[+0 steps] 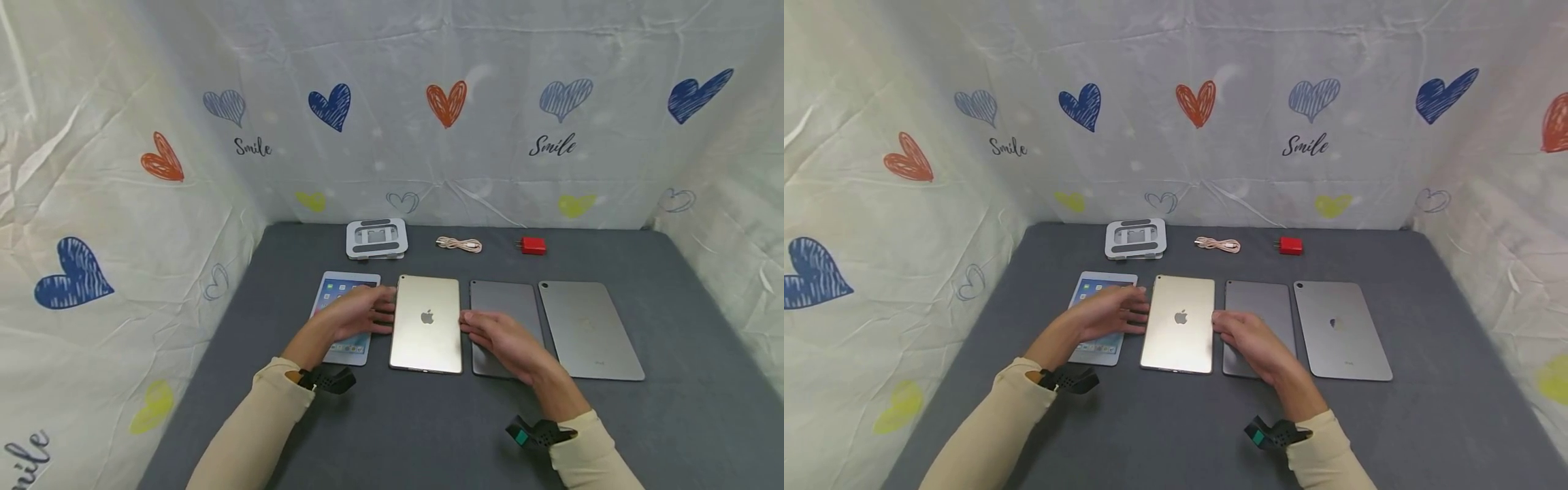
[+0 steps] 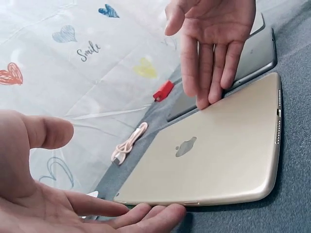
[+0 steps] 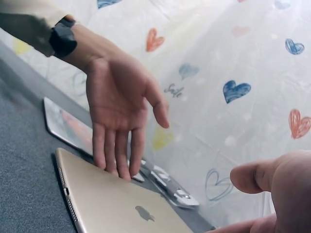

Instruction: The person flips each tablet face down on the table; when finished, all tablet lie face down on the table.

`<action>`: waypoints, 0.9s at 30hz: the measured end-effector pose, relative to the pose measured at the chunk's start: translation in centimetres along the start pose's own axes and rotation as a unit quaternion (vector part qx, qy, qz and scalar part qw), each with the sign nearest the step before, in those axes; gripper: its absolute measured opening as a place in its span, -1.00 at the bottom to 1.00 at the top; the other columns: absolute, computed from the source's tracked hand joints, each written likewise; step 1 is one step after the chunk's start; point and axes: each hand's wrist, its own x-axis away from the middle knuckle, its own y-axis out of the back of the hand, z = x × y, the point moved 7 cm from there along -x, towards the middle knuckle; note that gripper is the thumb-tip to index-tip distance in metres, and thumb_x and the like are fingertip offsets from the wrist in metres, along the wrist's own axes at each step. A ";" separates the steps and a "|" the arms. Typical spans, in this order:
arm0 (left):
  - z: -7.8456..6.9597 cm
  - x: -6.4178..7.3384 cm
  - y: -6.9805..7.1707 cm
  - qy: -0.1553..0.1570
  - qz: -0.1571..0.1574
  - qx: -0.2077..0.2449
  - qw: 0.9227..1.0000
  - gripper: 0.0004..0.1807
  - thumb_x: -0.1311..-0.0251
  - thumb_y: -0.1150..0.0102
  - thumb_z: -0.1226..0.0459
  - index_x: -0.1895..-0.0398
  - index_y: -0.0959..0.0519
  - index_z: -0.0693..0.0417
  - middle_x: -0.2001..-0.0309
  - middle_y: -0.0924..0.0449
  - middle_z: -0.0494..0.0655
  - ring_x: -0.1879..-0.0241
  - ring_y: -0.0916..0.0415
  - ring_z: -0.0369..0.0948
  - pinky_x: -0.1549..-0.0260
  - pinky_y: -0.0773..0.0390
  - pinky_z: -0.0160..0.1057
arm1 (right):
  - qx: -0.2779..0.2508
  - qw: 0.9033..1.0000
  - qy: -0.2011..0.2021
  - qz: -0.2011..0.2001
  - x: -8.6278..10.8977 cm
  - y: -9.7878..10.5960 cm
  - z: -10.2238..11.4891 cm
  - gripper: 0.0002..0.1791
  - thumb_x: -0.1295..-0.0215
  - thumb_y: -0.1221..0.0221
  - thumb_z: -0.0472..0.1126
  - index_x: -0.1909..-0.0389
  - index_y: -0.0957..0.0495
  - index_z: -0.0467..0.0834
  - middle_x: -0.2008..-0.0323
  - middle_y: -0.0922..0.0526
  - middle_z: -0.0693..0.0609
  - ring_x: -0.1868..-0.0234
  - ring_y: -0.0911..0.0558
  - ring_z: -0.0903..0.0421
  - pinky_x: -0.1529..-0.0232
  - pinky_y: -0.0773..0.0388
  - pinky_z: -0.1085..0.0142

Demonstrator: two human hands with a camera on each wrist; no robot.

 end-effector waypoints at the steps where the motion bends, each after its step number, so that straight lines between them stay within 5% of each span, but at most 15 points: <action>1: 0.0 0.2 0.0 -0.002 0.003 -0.002 1.000 -0.27 -0.68 0.00 0.06 -0.68 -0.16 0.31 -0.63 -0.22 0.41 -0.58 -0.33 0.29 -0.49 -0.56 0.18 | 0.000 1.000 0.000 0.000 0.0 0.0 0.0 -0.25 -0.82 0.06 -0.02 -0.68 -0.06 -0.49 -0.71 -0.13 -0.39 -0.74 -0.16 -0.30 -0.78 -0.09 -0.08; 8: -0.4 1.8 0.8 -0.017 0.031 -0.003 0.999 -0.23 -0.73 0.04 0.11 -0.75 0.01 0.35 -0.69 -0.14 0.38 -0.70 -0.15 0.23 -0.64 -0.38 0.12 | 0.035 0.999 0.009 -0.020 0.0 -0.3 0.9 -0.23 -0.80 0.04 0.04 -0.68 -0.10 -0.45 -0.75 -0.08 -0.31 -0.76 -0.13 -0.25 -0.78 -0.09 -0.08; 17: 0.1 3.9 5.3 -0.029 0.033 0.105 0.993 -0.36 -0.69 -0.12 0.21 -0.66 -0.28 0.33 -0.61 -0.36 0.30 -0.57 -0.41 0.16 -0.56 -0.42 0.09 | -0.029 0.998 0.048 0.006 -1.6 -2.2 3.2 -0.25 -0.72 -0.15 -0.09 -0.66 -0.17 -0.42 -0.67 -0.25 -0.35 -0.68 -0.32 -0.25 -0.67 -0.34 0.06; 27: 0.5 6.9 12.3 -0.075 0.012 0.020 0.997 -0.32 -0.70 -0.11 0.22 -0.68 -0.20 0.38 -0.60 -0.31 0.37 -0.54 -0.43 0.18 -0.53 -0.36 0.20 | -0.116 0.992 0.023 0.048 -5.4 -6.1 3.6 -0.30 -0.70 -0.16 -0.22 -0.64 -0.19 -0.47 -0.60 -0.34 -0.42 -0.63 -0.38 -0.30 -0.61 -0.42 -0.02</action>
